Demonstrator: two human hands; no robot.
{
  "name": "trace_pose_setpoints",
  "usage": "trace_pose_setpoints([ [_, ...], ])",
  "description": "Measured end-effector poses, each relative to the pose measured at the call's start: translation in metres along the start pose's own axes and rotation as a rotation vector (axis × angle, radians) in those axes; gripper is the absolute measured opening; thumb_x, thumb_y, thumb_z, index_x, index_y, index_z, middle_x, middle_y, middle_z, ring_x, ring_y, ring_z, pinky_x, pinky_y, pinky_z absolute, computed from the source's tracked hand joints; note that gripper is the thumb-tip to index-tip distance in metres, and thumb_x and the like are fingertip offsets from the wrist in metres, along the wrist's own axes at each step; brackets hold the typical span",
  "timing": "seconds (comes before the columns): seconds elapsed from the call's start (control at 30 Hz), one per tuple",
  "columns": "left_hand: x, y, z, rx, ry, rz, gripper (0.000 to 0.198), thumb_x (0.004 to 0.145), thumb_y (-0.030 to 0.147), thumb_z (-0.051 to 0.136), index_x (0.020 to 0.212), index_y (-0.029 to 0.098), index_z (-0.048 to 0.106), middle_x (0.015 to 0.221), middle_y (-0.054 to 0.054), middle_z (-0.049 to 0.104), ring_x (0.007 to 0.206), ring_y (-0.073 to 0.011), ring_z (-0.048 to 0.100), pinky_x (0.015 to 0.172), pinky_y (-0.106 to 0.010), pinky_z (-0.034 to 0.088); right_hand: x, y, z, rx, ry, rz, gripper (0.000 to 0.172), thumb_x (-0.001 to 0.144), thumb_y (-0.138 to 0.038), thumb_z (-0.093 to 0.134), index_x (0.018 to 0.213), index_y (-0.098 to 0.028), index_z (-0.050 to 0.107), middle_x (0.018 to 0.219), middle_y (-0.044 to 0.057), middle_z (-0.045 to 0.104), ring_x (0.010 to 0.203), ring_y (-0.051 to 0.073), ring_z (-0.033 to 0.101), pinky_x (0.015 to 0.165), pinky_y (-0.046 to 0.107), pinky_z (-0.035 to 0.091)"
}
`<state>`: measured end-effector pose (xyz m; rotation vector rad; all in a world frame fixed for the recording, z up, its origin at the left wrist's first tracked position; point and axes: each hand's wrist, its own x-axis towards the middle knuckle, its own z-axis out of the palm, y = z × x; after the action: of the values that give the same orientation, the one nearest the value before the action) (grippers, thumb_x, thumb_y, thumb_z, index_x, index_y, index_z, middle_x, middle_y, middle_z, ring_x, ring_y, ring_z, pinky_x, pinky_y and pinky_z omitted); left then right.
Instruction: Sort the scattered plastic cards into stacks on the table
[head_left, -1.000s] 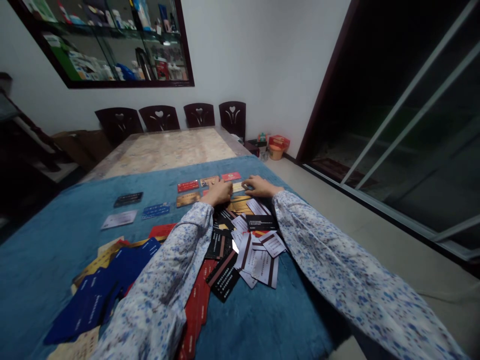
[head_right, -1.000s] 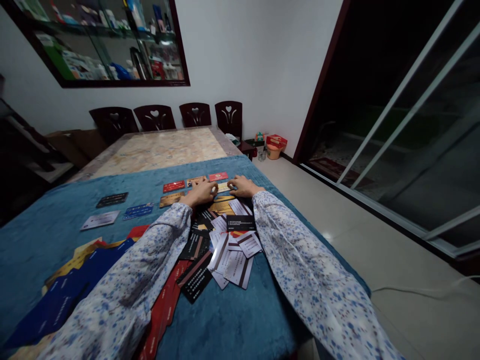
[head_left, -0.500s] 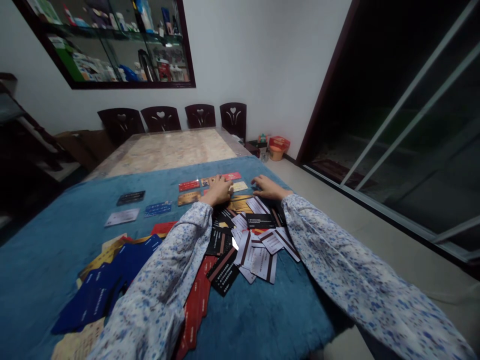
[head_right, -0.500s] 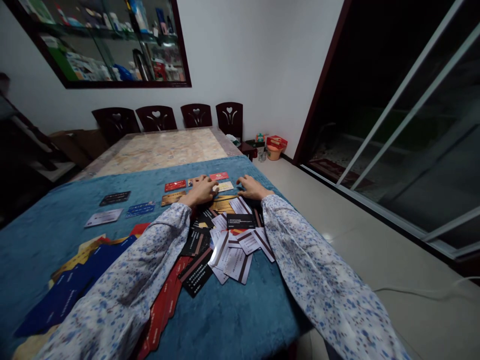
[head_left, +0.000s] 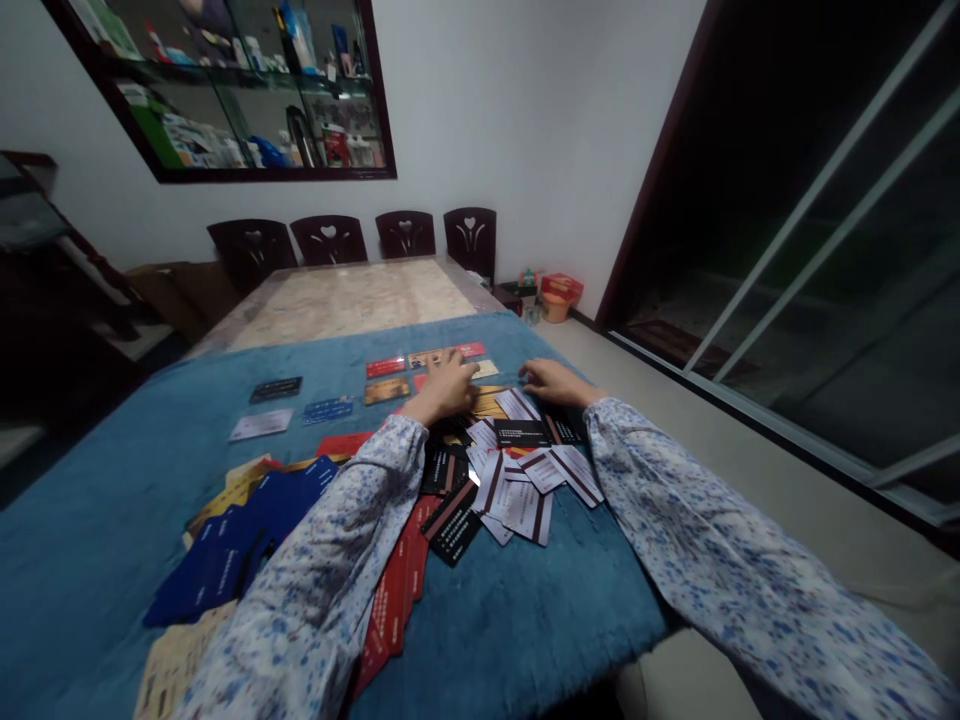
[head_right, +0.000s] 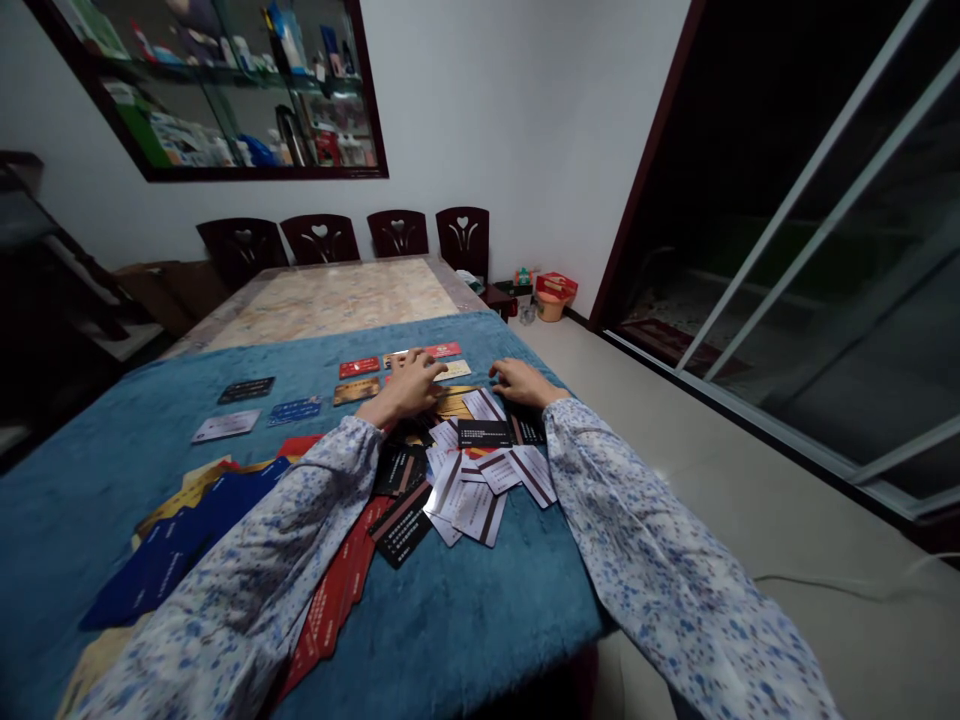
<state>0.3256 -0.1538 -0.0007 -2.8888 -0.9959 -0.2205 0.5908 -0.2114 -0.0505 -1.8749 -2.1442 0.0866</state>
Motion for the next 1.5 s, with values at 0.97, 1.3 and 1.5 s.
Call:
trace_pose_setpoints([
  [0.97,-0.059,0.038,0.005,-0.133,0.022,0.238,0.034,0.093,0.020,0.057,0.125,0.025,0.064,0.141,-0.012,0.062,0.140,-0.0370,0.040,0.109,-0.065,0.031,-0.076,-0.051,-0.012,0.052,0.229,-0.287,0.016,0.094,-0.029,0.065,0.101,-0.021,0.077,0.098,0.011,0.073,0.092,0.025,0.059,0.083,0.040,0.045],
  [1.3,-0.060,0.039,0.014,-0.221,0.029,0.376,0.028,0.097,0.032,0.059,0.122,0.023,0.068,0.133,-0.012,0.066,0.136,-0.0359,0.042,0.106,-0.060,0.033,-0.088,-0.053,-0.014,0.111,0.089,-0.320,0.030,0.090,-0.043,0.072,0.109,-0.021,0.078,0.102,0.012,0.073,0.098,0.027,0.058,0.089,0.046,0.048],
  [1.5,-0.060,0.040,0.016,-0.225,0.009,0.423,0.027,0.095,0.034,0.062,0.118,0.022,0.071,0.131,-0.013,0.067,0.135,-0.0360,0.043,0.105,-0.059,0.036,-0.089,-0.053,-0.015,0.101,0.056,-0.329,0.034,0.087,-0.043,0.074,0.114,-0.023,0.078,0.106,0.012,0.072,0.100,0.028,0.057,0.090,0.048,0.049],
])
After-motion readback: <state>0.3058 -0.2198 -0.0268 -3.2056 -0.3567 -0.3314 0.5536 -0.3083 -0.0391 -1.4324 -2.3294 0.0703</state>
